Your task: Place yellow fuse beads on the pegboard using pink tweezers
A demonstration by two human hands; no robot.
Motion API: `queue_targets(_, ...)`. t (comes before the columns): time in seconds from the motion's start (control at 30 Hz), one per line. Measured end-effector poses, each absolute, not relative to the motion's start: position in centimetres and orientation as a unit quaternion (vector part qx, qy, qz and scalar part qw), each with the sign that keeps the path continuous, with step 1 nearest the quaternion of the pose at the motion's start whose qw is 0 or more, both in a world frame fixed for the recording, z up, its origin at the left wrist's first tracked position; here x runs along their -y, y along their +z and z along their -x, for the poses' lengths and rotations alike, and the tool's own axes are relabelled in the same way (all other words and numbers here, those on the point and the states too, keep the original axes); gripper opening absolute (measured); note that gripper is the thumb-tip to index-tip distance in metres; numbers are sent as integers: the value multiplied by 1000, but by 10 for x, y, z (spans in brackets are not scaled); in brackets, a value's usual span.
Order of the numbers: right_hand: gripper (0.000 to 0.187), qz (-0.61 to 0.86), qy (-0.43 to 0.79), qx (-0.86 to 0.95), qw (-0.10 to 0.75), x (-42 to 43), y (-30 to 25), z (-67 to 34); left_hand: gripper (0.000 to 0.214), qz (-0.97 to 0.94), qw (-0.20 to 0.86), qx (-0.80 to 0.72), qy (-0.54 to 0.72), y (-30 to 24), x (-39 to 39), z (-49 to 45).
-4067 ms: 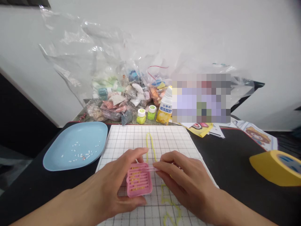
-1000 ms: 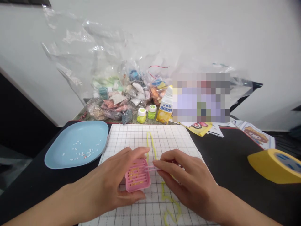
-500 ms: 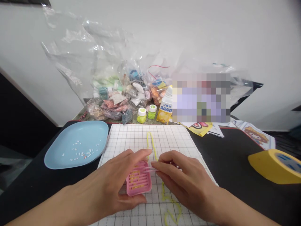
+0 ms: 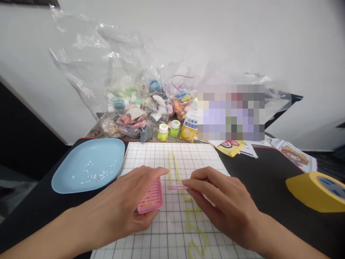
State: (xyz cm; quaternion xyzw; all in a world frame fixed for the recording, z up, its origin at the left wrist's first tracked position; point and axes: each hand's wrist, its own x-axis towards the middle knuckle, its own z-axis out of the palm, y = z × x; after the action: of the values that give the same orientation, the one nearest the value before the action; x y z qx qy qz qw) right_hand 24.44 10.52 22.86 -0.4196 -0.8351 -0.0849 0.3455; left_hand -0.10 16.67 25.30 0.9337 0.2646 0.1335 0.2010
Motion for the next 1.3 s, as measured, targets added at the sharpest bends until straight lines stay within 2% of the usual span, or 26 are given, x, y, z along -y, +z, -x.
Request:
queue_targets(0.17,16,427,-89,848,300,-106,230,-252,46,-940,214,-258,57,264,-169,1)
queue_targets(0.3,17,424,-89,857,279,-108,229,-252,23,-954,182,-238,29,267,-169,-3)
queue_targets(0.7,17,422,-80,860,277,-109,229,-249,30,-967,148,-205,1,268,-168,-7)
queue_targets(1.07,19,424,-68,862,269,-107,229,-251,13,-971,143,-188,36,266,-168,-7)
queue_targets(1.3,18,426,-63,862,267,-108,230,-249,19,-972,136,-191,31,262,-168,-4)
